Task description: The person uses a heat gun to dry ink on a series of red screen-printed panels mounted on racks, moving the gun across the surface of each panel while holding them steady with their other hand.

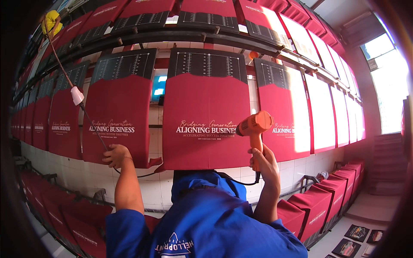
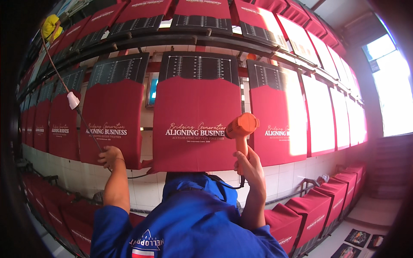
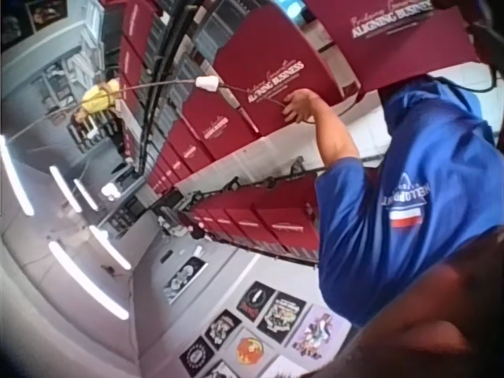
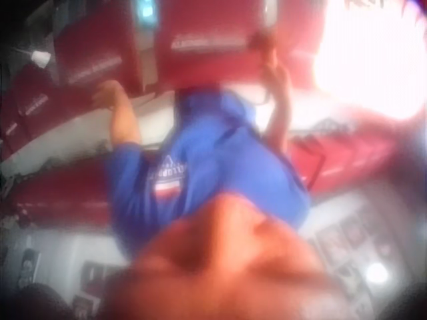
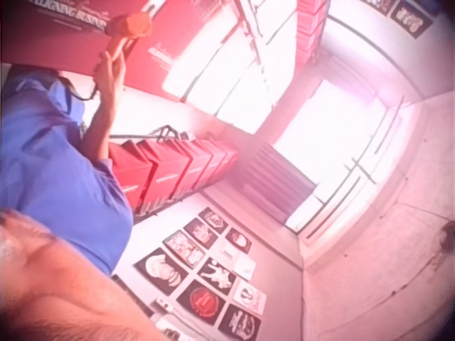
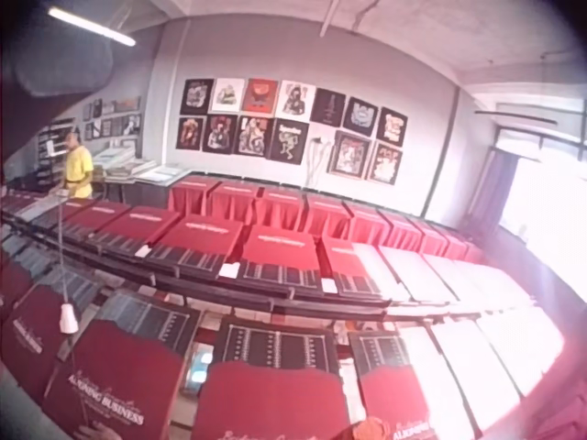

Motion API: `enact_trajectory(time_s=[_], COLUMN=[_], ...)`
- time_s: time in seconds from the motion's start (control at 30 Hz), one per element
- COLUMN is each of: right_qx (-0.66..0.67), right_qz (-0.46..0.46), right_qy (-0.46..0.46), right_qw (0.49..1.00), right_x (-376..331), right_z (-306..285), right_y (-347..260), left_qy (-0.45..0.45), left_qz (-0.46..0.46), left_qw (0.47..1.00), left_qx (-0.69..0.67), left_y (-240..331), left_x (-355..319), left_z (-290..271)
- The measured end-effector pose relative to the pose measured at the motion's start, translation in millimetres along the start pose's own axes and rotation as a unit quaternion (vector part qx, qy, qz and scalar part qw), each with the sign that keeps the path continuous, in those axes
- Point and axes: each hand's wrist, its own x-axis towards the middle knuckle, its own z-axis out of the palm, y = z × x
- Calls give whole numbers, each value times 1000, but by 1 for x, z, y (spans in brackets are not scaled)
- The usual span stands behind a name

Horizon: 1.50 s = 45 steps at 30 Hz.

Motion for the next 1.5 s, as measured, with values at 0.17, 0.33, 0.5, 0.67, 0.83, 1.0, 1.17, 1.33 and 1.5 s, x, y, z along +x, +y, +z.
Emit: enact_trajectory(time_s=[0.17,0.33,0.5,0.67,0.83,1.0,1.17,1.33,1.5], right_qx=[-24,-1,-30,-47,-39,-41,-44,-62,-71], right_qz=[27,20,25,39,7,35,28,17,24], right_qy=[-20,-20,-33,-45,-24,-49,-60,-63,-63], right_qw=[999,1000,999,997,999,997,997,996,995], right_x=[0,1,3,3,0,2,3,6,7], right_z=[6,12,18,21,31,29,34,38,42], right_y=[2,0,-2,-5,-7,-10,-14,-6,-8], left_qy=[-3,6,10,8,20,17,18,20,29], left_qz=[-5,0,-2,-3,-3,-4,-2,-4,-2], left_qw=[1000,1000,1000,1000,1000,1000,1000,1000,1000], left_qx=[0,-4,8,6,4,4,5,5,6], left_y=[1,0,-1,2,0,1,0,0,-1], left_x=[-2,-3,1,-3,1,0,-1,0,4], left_z=[-3,-5,-1,-3,1,0,3,5,7])
